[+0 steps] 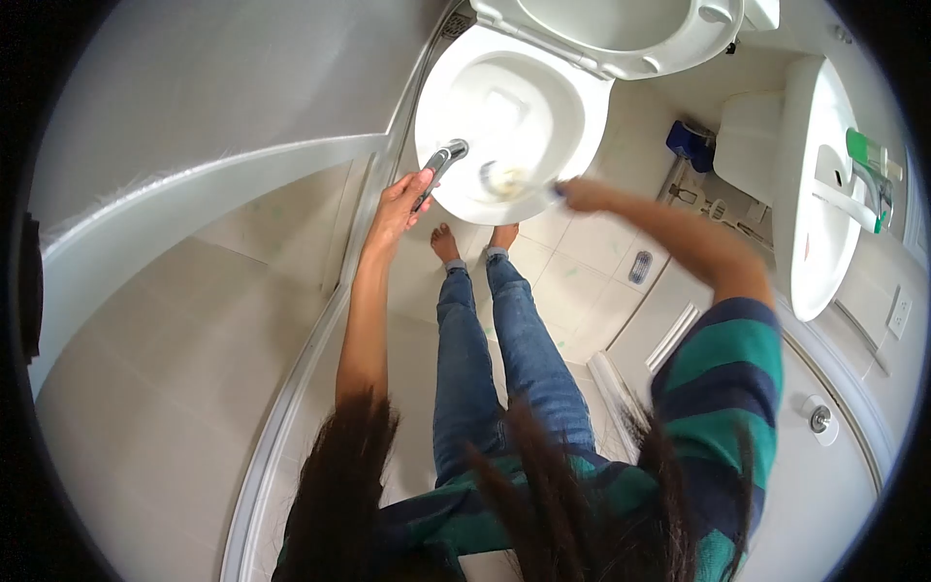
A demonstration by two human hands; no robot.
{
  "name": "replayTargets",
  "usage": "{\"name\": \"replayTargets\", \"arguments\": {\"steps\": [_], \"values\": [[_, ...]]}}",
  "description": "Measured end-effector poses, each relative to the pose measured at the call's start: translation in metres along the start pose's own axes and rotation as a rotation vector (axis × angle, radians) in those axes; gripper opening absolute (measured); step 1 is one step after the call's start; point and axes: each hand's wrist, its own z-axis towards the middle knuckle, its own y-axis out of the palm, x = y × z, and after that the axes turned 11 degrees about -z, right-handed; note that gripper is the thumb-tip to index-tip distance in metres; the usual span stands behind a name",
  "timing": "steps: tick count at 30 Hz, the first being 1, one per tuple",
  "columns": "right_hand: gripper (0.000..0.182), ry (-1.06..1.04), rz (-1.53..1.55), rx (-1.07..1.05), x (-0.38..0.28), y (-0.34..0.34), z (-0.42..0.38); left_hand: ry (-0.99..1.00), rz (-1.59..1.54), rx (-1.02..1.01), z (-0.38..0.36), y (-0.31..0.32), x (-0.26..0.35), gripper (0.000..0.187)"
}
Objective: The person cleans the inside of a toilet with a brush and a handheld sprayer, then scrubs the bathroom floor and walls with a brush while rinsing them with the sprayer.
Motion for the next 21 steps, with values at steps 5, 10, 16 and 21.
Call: {"name": "replayTargets", "arguments": {"steps": [5, 10, 16, 21], "values": [[0.036, 0.233, -0.070, 0.121, 0.025, -0.083, 0.035, 0.035, -0.165, -0.086, -0.003, 0.005, -0.006, 0.051], [0.031, 0.106, -0.186, -0.006, -0.019, -0.008, 0.013, 0.024, -0.186, -0.120, -0.007, 0.004, 0.002, 0.051], [0.034, 0.268, -0.509, 0.417, 0.087, -0.095, 0.034, -0.036, -0.074, -0.137, -0.012, -0.001, -0.006, 0.051], [0.030, 0.288, -0.445, -0.227, -0.046, -0.015, 0.051, -0.059, 0.048, -0.114, -0.019, -0.010, 0.011, 0.054]]}}
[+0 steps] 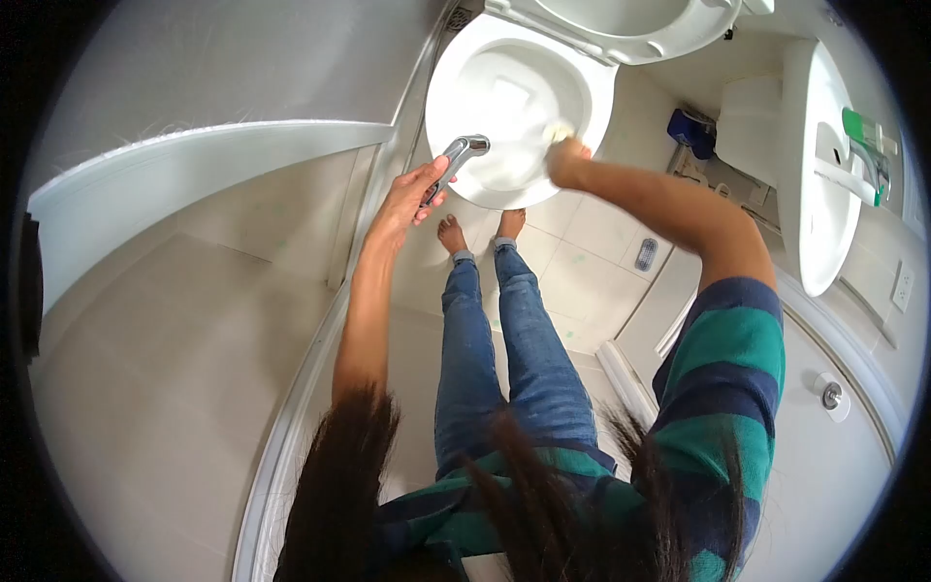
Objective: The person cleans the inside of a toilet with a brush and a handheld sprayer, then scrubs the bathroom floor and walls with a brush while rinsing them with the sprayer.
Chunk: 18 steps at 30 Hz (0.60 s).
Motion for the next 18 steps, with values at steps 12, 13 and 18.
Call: {"name": "replayTargets", "arguments": {"steps": [12, 13, 18], "values": [[0.017, 0.271, 0.016, 0.308, 0.097, -0.009, 0.023, -0.018, 0.064, 0.044, 0.018, -0.018, 0.023, 0.058], [0.019, 0.259, 0.050, 0.232, 0.079, -0.005, 0.017, -0.018, 0.048, 0.038, 0.018, -0.017, 0.021, 0.057], [0.033, -0.183, 0.120, -0.028, 0.053, -0.001, -0.013, -0.016, 0.007, 0.041, 0.022, -0.014, 0.018, 0.055]]}}
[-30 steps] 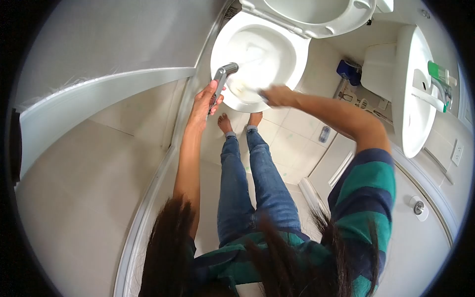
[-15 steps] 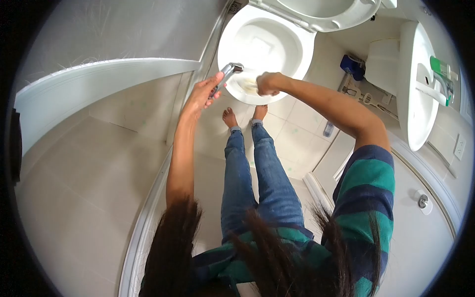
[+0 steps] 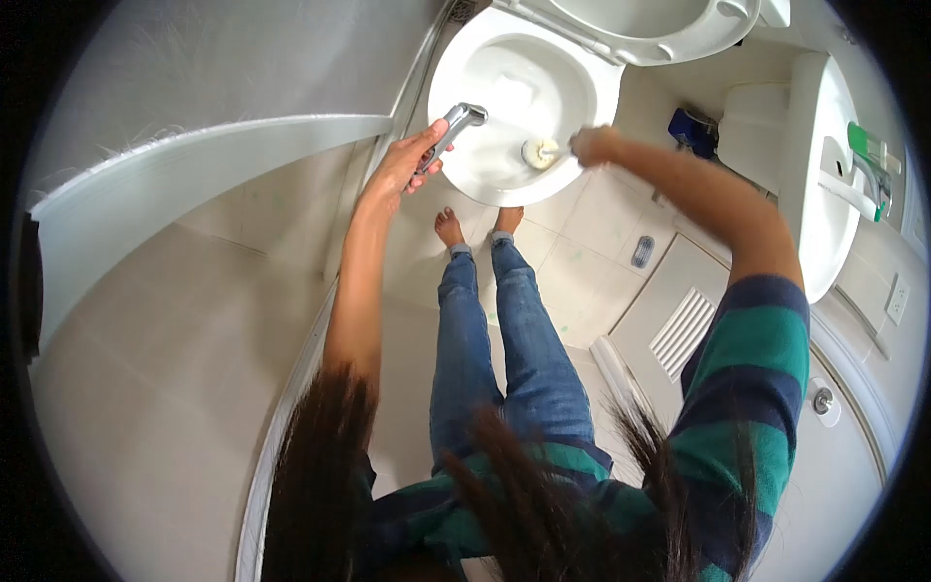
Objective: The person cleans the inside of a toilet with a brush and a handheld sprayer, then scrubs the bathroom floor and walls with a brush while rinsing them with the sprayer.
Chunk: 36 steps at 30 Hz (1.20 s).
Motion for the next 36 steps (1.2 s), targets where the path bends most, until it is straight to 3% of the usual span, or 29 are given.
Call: {"name": "replayTargets", "arguments": {"steps": [1, 3, 5, 6, 9, 10, 12, 16, 17, 20, 21, 22, 27, 31, 34, 36], "values": [[0.033, 0.014, -0.021, 0.010, 0.026, 0.000, 0.015, -0.005, 0.001, 0.007, 0.000, 0.002, -0.002, 0.055], [0.033, 0.388, -0.044, 0.080, 0.061, -0.026, 0.016, 0.003, 0.016, 0.023, 0.005, 0.002, 0.002, 0.053], [0.034, 0.436, -0.069, 0.287, 0.058, -0.015, 0.008, -0.015, 0.041, 0.070, 0.002, 0.002, 0.000, 0.051], [0.036, 0.354, -0.091, 0.162, 0.036, 0.033, 0.043, -0.012, 0.061, 0.086, 0.005, 0.000, -0.001, 0.051], [0.030, 0.448, -0.110, 1.110, -0.063, 0.075, 0.031, 0.039, 0.107, 0.135, 0.014, 0.004, 0.015, 0.052], [0.027, 0.194, -0.001, 0.662, -0.066, 0.025, 0.031, 0.056, 0.071, 0.150, 0.016, 0.008, 0.017, 0.053], [0.024, -0.139, 0.306, 0.377, -0.021, -0.010, 0.077, 0.047, 0.044, 0.146, 0.012, 0.011, 0.021, 0.056], [0.033, 0.298, -0.033, 0.373, 0.051, 0.022, 0.025, 0.066, -0.011, 0.175, 0.015, 0.011, 0.026, 0.055], [0.041, 0.169, 0.128, 0.265, 0.031, 0.044, 0.006, 0.054, -0.012, 0.186, 0.017, 0.012, 0.023, 0.055], [0.026, 0.375, 0.401, 0.810, -0.055, 0.017, 0.035, 0.037, 0.000, 0.228, 0.023, 0.024, 0.022, 0.055], [0.019, -0.174, 0.228, 0.358, -0.034, -0.023, 0.000, 0.052, -0.006, 0.218, 0.024, 0.030, 0.022, 0.055], [0.017, -0.070, 0.226, 0.469, -0.009, -0.021, 0.052, 0.060, -0.012, 0.210, 0.023, 0.034, 0.021, 0.055], [0.028, 0.356, 1.493, 0.602, -0.013, 0.061, -0.002, 0.045, -0.001, 0.204, 0.024, 0.043, 0.014, 0.052], [0.024, -0.198, 0.305, 0.630, -0.058, -0.010, -0.003, 0.058, -0.008, 0.132, 0.030, 0.074, 0.011, 0.053], [0.026, 0.204, 0.364, 0.598, 0.031, -0.021, 0.058, 0.130, -0.082, 0.087, 0.035, 0.084, 0.011, 0.055], [0.026, 0.370, 0.419, 0.575, 0.042, 0.046, 0.029, 0.150, -0.042, 0.148, 0.029, 0.088, 0.012, 0.056]]}}
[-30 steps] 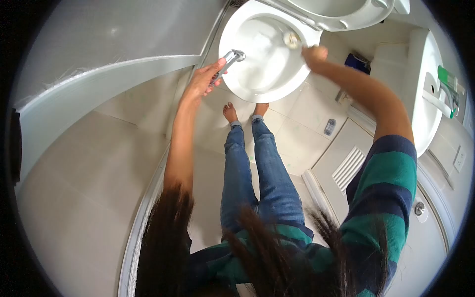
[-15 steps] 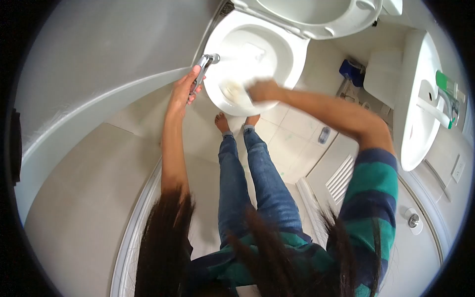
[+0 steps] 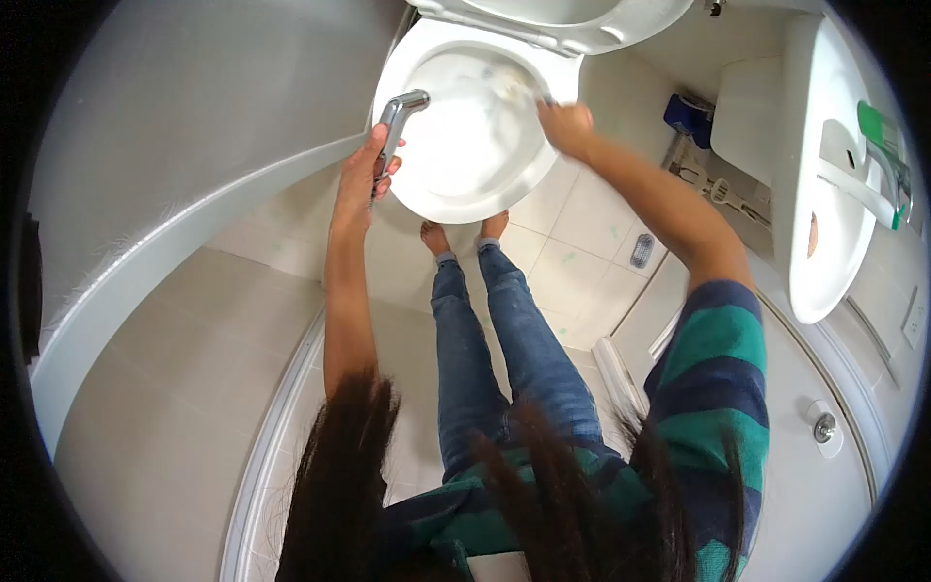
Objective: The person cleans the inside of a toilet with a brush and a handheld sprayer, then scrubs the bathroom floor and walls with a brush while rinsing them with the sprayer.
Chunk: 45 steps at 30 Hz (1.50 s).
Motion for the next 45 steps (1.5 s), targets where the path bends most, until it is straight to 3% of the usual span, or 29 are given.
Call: {"name": "replayTargets", "arguments": {"steps": [3, 6, 11, 13, 15, 18, 21, 29, 30, 32, 33, 34, 36, 37, 40, 41, 42, 44, 45], "values": [[0.028, -0.085, 0.124, -0.099, -0.050, 0.026, -0.083, 0.001, 0.068, 0.064, 0.000, 0.002, 0.004, 0.058], [0.030, -0.349, 0.169, -0.046, -0.117, -0.012, -0.037, -0.001, 0.088, 0.062, -0.001, -0.001, -0.004, 0.057], [0.047, 0.168, 0.247, 0.074, -0.009, 0.038, -0.029, 0.000, 0.089, 0.085, -0.008, -0.015, -0.005, 0.049], [0.050, 0.217, 0.194, -0.275, -0.036, 0.065, -0.088, -0.037, 0.104, 0.098, -0.002, -0.017, -0.013, 0.051], [0.052, 0.157, 0.436, -0.346, -0.086, 0.070, -0.112, -0.082, 0.160, 0.131, 0.000, -0.021, -0.018, 0.052], [0.054, 0.363, 0.775, -0.308, -0.131, 0.062, -0.104, -0.080, 0.191, 0.111, 0.001, -0.024, -0.019, 0.052], [0.053, 0.694, 0.807, -0.076, -0.164, 0.088, -0.102, -0.121, 0.247, 0.057, 0.009, -0.027, -0.021, 0.052], [0.052, 0.282, 0.869, -0.157, -0.169, 0.017, -0.118, -0.095, 0.352, -0.081, 0.019, -0.016, -0.033, 0.050], [0.051, 0.236, 0.831, -0.200, -0.171, 0.018, -0.120, -0.098, 0.348, -0.087, 0.018, -0.017, -0.030, 0.052], [0.046, 0.157, 0.454, -0.266, -0.154, 0.048, -0.110, -0.115, 0.339, -0.086, 0.016, -0.026, -0.023, 0.054], [0.039, 0.139, 0.447, -0.355, -0.123, 0.039, -0.103, -0.115, 0.323, -0.087, 0.016, -0.032, -0.022, 0.053], [0.032, 0.277, 0.339, -0.254, -0.099, 0.053, -0.088, -0.113, 0.306, -0.091, 0.018, -0.037, -0.020, 0.053], [0.025, 0.338, 0.489, -0.197, -0.028, 0.000, -0.057, -0.090, 0.297, -0.089, 0.018, -0.042, -0.013, 0.051], [0.025, 0.432, 0.591, -0.005, -0.045, 0.007, -0.032, -0.051, 0.267, -0.065, 0.016, -0.043, -0.010, 0.050], [0.030, 0.221, 0.594, 0.024, -0.138, -0.010, -0.025, 0.053, 0.190, 0.015, 0.009, -0.044, -0.004, 0.047], [0.025, 0.164, 0.515, 0.104, -0.163, -0.006, -0.054, 0.083, 0.177, 0.046, 0.008, -0.047, -0.001, 0.045], [0.025, 0.106, 0.353, 0.115, -0.166, 0.015, -0.077, 0.112, 0.164, 0.079, 0.005, -0.050, 0.002, 0.044], [0.028, 0.168, 0.332, -0.029, -0.131, 0.071, -0.091, 0.245, 0.056, 0.064, 0.000, -0.055, 0.003, 0.042], [0.028, 0.290, 0.357, -0.160, -0.095, 0.061, -0.087, 0.307, 0.003, 0.057, -0.001, -0.056, 0.002, 0.042]]}}
